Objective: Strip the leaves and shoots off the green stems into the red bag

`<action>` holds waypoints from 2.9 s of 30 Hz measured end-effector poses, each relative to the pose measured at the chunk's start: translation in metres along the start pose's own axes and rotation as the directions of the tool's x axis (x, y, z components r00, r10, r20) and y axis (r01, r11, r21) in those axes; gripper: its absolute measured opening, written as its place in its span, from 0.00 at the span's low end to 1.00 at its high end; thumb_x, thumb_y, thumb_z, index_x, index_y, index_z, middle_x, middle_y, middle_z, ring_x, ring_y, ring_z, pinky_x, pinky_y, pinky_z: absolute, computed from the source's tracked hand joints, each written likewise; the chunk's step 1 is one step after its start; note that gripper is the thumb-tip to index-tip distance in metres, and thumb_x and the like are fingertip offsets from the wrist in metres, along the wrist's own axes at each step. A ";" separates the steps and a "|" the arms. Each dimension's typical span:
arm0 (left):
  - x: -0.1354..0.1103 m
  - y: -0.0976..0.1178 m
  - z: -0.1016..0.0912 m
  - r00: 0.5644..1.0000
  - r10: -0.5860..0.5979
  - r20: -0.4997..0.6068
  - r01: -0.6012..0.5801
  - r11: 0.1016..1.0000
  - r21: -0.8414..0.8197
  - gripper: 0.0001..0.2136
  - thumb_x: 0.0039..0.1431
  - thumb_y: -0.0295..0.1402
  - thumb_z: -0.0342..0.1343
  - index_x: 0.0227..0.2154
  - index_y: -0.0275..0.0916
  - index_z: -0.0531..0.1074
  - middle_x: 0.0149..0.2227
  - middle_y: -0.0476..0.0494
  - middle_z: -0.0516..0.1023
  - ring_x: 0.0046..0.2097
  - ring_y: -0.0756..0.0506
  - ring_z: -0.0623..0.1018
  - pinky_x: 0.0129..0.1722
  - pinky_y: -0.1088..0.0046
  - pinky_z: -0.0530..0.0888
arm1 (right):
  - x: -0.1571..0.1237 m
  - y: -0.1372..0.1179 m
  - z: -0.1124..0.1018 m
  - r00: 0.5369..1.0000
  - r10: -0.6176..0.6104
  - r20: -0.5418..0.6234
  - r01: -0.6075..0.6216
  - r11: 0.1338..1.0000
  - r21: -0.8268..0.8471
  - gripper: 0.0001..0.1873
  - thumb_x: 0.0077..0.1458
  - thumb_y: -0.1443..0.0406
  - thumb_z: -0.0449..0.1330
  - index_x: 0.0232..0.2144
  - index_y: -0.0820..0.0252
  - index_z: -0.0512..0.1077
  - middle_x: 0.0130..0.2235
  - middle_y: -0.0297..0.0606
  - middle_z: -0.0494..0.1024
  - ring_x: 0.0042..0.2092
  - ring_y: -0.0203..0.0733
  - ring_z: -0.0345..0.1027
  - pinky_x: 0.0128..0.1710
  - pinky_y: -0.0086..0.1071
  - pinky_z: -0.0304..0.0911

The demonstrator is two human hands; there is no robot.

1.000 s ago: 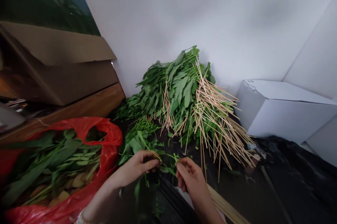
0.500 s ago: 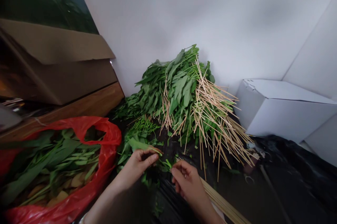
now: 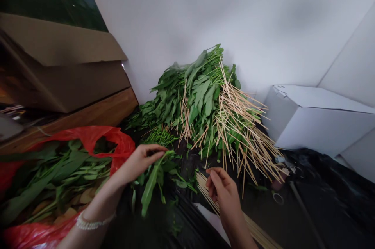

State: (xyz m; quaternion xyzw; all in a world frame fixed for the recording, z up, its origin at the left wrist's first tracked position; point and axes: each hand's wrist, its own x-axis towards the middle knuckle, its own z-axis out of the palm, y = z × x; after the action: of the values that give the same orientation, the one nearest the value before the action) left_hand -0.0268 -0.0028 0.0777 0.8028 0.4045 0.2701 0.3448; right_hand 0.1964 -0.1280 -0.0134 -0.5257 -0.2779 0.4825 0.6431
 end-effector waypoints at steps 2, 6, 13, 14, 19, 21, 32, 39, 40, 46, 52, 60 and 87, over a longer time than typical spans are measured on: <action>0.014 -0.011 -0.022 1.000 -0.019 0.019 0.017 0.997 0.075 0.14 0.58 0.38 0.53 0.39 0.36 0.79 0.38 0.44 0.82 0.41 0.43 0.79 0.44 0.70 0.73 | 0.001 0.003 -0.001 0.998 -0.062 0.025 0.065 0.985 -0.162 0.17 0.52 0.50 0.61 0.33 0.58 0.72 0.22 0.29 0.69 0.21 0.31 0.58 0.19 0.25 0.51; 0.028 -0.036 -0.040 0.996 -0.090 0.004 0.080 0.899 0.431 0.13 0.54 0.31 0.54 0.40 0.40 0.78 0.42 0.43 0.81 0.45 0.41 0.78 0.47 0.68 0.72 | -0.001 0.016 0.004 0.911 -0.342 0.231 0.407 0.645 -0.647 0.08 0.57 0.61 0.56 0.29 0.56 0.72 0.29 0.36 0.74 0.33 0.43 0.67 0.34 0.35 0.60; 0.015 -0.031 -0.007 0.996 0.030 -0.088 0.022 0.844 0.536 0.16 0.56 0.24 0.48 0.43 0.41 0.77 0.46 0.43 0.79 0.48 0.43 0.77 0.49 0.69 0.71 | -0.003 0.032 0.014 0.765 -0.390 0.513 0.544 -0.037 -0.838 0.11 0.57 0.72 0.54 0.26 0.56 0.70 0.31 0.38 0.73 0.37 0.48 0.64 0.39 0.39 0.58; 0.013 -0.028 -0.001 0.997 0.053 -0.062 -0.015 0.866 0.501 0.15 0.57 0.26 0.49 0.42 0.41 0.77 0.44 0.45 0.80 0.47 0.44 0.77 0.48 0.70 0.71 | -0.004 0.032 0.015 0.760 -0.377 0.530 0.549 -0.065 -0.834 0.11 0.56 0.73 0.54 0.26 0.56 0.70 0.31 0.38 0.73 0.37 0.48 0.64 0.39 0.39 0.58; 0.004 -0.023 0.020 0.993 0.106 0.050 -0.116 0.933 0.341 0.12 0.58 0.30 0.51 0.40 0.42 0.77 0.41 0.48 0.81 0.44 0.46 0.78 0.45 0.74 0.71 | -0.006 0.032 0.016 0.756 -0.371 0.540 0.560 -0.060 -0.826 0.08 0.55 0.72 0.56 0.27 0.56 0.70 0.33 0.38 0.73 0.38 0.47 0.64 0.40 0.39 0.57; 0.001 -0.026 0.021 0.996 0.085 0.018 -0.086 0.944 0.318 0.11 0.58 0.30 0.50 0.39 0.42 0.78 0.40 0.48 0.81 0.43 0.46 0.78 0.44 0.74 0.71 | -0.005 0.031 0.014 0.749 -0.402 0.526 0.559 -0.043 -0.828 0.08 0.55 0.72 0.56 0.27 0.56 0.69 0.32 0.38 0.72 0.38 0.48 0.64 0.39 0.39 0.57; -0.008 -0.034 0.019 0.996 -0.005 -0.088 0.023 0.979 0.202 0.11 0.59 0.33 0.51 0.37 0.41 0.79 0.38 0.47 0.82 0.40 0.44 0.79 0.40 0.74 0.71 | -0.006 0.011 0.009 0.822 -0.569 -0.007 0.435 0.636 -0.638 0.09 0.56 0.56 0.58 0.33 0.54 0.70 0.33 0.39 0.76 0.36 0.45 0.69 0.39 0.38 0.61; -0.011 -0.023 0.033 0.980 -0.052 -0.194 0.063 0.997 0.053 0.11 0.59 0.38 0.55 0.40 0.39 0.77 0.36 0.46 0.81 0.37 0.45 0.78 0.39 0.73 0.72 | 0.001 0.007 0.002 0.961 -0.220 -0.166 0.201 0.972 -0.121 0.19 0.43 0.50 0.68 0.31 0.56 0.71 0.30 0.35 0.77 0.33 0.41 0.69 0.35 0.33 0.65; -0.011 -0.022 0.036 0.978 -0.044 -0.203 0.054 0.998 0.040 0.13 0.57 0.37 0.58 0.44 0.40 0.76 0.37 0.46 0.80 0.37 0.46 0.78 0.39 0.73 0.72 | 0.002 0.007 0.001 0.970 -0.187 -0.158 0.178 0.982 -0.068 0.19 0.42 0.51 0.69 0.31 0.56 0.71 0.29 0.35 0.77 0.32 0.39 0.69 0.34 0.32 0.65; -0.008 -0.014 0.046 0.949 0.126 -0.288 -0.071 0.978 0.194 0.06 0.53 0.33 0.62 0.35 0.43 0.80 0.41 0.42 0.73 0.46 0.42 0.73 0.48 0.64 0.69 | 0.008 0.009 0.003 0.998 -0.047 -0.038 0.055 0.963 0.265 0.18 0.43 0.54 0.70 0.34 0.55 0.73 0.29 0.35 0.78 0.30 0.39 0.69 0.30 0.31 0.63; -0.010 0.007 0.047 0.991 0.135 0.003 -0.135 0.991 0.022 0.09 0.58 0.37 0.57 0.31 0.38 0.79 0.33 0.45 0.76 0.38 0.46 0.74 0.41 0.72 0.69 | 0.004 0.009 0.014 0.990 -0.070 0.122 0.028 0.947 0.321 0.31 0.35 0.52 0.73 0.42 0.56 0.74 0.30 0.40 0.78 0.26 0.38 0.66 0.22 0.30 0.56; -0.025 0.011 0.058 0.876 0.023 0.481 0.122 0.956 -0.268 0.21 0.61 0.47 0.50 0.20 0.35 0.68 0.19 0.54 0.63 0.23 0.54 0.62 0.23 0.79 0.59 | -0.007 -0.006 0.015 0.993 -0.013 0.115 -0.022 0.953 0.301 0.14 0.43 0.56 0.70 0.28 0.58 0.74 0.23 0.32 0.72 0.26 0.34 0.61 0.23 0.27 0.54; -0.039 0.007 0.073 0.998 0.065 -0.002 -0.064 0.974 -0.218 0.03 0.53 0.32 0.63 0.29 0.39 0.80 0.29 0.47 0.75 0.34 0.48 0.74 0.36 0.75 0.68 | -0.001 0.000 0.012 0.992 0.121 0.020 -0.119 0.916 0.383 0.19 0.41 0.58 0.72 0.22 0.61 0.67 0.24 0.33 0.77 0.20 0.27 0.61 0.18 0.21 0.55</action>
State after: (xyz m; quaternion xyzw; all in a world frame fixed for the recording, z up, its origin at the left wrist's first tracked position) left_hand 0.0079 -0.0631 0.0323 0.7735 0.3453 0.3219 0.4230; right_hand 0.1852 -0.1239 -0.0102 -0.4071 -0.1441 0.5649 0.7032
